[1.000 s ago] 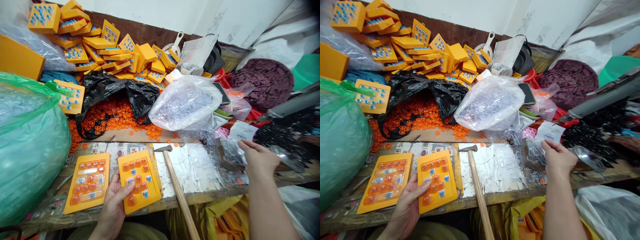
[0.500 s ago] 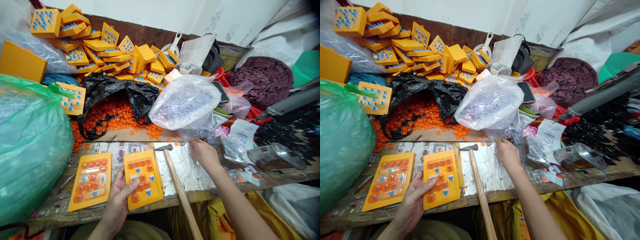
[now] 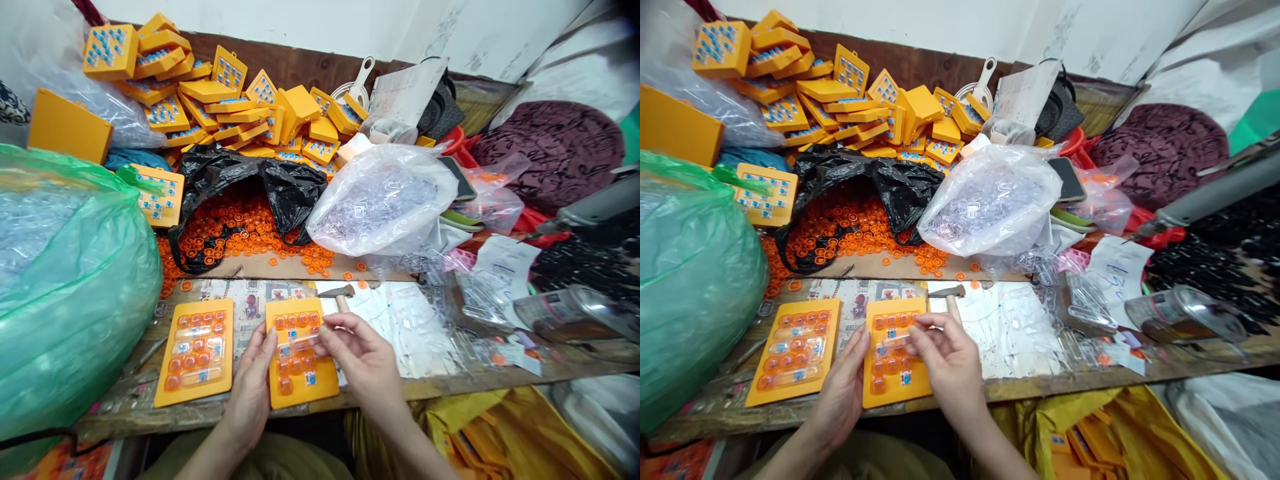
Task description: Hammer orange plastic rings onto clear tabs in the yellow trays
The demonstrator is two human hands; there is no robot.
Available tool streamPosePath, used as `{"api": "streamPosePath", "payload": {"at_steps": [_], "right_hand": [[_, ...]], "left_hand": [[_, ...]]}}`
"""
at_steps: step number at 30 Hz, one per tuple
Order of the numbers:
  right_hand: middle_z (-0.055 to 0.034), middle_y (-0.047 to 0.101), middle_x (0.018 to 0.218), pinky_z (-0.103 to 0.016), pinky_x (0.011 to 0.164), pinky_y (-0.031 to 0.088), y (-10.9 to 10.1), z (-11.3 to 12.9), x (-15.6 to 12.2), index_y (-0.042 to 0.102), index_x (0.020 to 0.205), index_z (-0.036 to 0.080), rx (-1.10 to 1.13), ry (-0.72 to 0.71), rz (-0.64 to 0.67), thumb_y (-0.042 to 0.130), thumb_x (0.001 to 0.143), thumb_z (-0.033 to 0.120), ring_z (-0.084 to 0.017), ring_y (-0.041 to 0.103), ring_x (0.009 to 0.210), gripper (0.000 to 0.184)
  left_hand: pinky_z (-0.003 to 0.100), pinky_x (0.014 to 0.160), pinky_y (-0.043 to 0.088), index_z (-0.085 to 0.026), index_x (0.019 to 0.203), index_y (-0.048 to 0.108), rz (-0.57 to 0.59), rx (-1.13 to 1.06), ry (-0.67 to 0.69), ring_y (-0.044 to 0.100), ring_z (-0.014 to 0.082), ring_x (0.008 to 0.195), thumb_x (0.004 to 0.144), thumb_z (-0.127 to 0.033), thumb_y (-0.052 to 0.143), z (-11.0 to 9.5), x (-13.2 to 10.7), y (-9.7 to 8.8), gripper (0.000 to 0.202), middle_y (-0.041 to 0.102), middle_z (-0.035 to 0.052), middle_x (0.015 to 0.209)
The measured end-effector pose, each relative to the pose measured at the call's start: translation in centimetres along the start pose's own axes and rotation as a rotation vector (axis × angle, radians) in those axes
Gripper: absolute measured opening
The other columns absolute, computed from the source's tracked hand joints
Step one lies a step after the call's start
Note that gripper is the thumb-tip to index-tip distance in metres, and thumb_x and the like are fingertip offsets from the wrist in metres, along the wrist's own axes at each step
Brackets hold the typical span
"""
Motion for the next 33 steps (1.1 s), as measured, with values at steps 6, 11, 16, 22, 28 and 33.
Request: {"api": "streamPosePath", "payload": {"at_steps": [6, 11, 16, 22, 28, 33], "right_hand": [[-0.0031, 0.067, 0.081, -0.026, 0.066, 0.057, 1.6, 0.6, -0.5, 0.067, 0.085, 0.021, 0.0, -0.205, -0.038, 0.061, 0.083, 0.01, -0.015, 0.067, 0.075, 0.013], [-0.0031, 0.068, 0.083, -0.026, 0.07, 0.056, 1.6, 0.8, -0.5, 0.068, 0.088, 0.022, -0.038, -0.29, -0.084, 0.061, 0.082, 0.005, -0.014, 0.066, 0.077, 0.019], [-0.0036, 0.066, 0.082, -0.026, 0.063, 0.056, 1.7, 1.0, -0.6, 0.066, 0.088, 0.022, -0.089, -0.283, -0.124, 0.061, 0.083, 0.005, -0.015, 0.066, 0.074, 0.018], [-0.0039, 0.066, 0.085, -0.035, 0.071, 0.053, 1.3, 1.3, -1.2, 0.072, 0.086, 0.029, -0.212, -0.385, -0.142, 0.063, 0.077, 0.003, -0.019, 0.061, 0.08, 0.028], [-0.0104, 0.056, 0.12, -0.046, 0.091, 0.049, 1.4, -0.5, -0.5, 0.051, 0.123, 0.026, -0.013, 0.042, -0.107, 0.068, 0.081, 0.029, -0.026, 0.056, 0.112, 0.045], [-0.0125, 0.062, 0.121, -0.035, 0.09, 0.054, 2.4, -1.3, -0.6, 0.037, 0.127, 0.021, 0.178, 0.243, 0.054, 0.06, 0.084, 0.038, -0.022, 0.064, 0.108, 0.052]], "left_hand": [[0.037, 0.099, 0.048, -0.025, 0.124, 0.057, 0.05, 0.051, 0.094, 0.063, 0.0259, 0.112, 0.078, -0.043, 0.072, 0.5, -0.1, 0.1, 0.052, 0.07, 0.0072, 0.116], [0.04, 0.1, 0.046, -0.024, 0.125, 0.055, 0.152, 0.075, 0.129, 0.062, 0.0272, 0.113, 0.079, -0.046, 0.069, 0.6, -0.3, 0.3, 0.053, 0.068, 0.0093, 0.118], [0.04, 0.101, 0.046, -0.023, 0.122, 0.054, 0.156, 0.049, 0.106, 0.063, 0.0268, 0.11, 0.078, -0.045, 0.07, 0.7, -0.6, 0.6, 0.052, 0.068, 0.0089, 0.116], [0.035, 0.097, 0.049, -0.022, 0.118, 0.055, 0.171, 0.05, 0.134, 0.063, 0.0254, 0.111, 0.082, -0.035, 0.069, 0.6, -0.9, 1.0, 0.041, 0.067, 0.0083, 0.119], [0.035, 0.098, 0.048, -0.022, 0.129, 0.046, 0.159, 0.116, 0.127, 0.063, 0.0246, 0.112, 0.082, -0.031, 0.07, -0.2, -1.0, 1.4, 0.053, 0.066, 0.0092, 0.122], [0.033, 0.099, 0.048, -0.018, 0.126, 0.05, 0.114, 0.218, 0.19, 0.061, 0.0256, 0.114, 0.08, -0.03, 0.072, -0.4, -0.3, 1.5, 0.052, 0.066, 0.0102, 0.122]]}}
Point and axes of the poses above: each hand's wrist, its own x-axis towards the middle knuckle, its own y-axis out of the palm, z = x × y, the point moved 2 cm from there along x, towards the middle knuckle
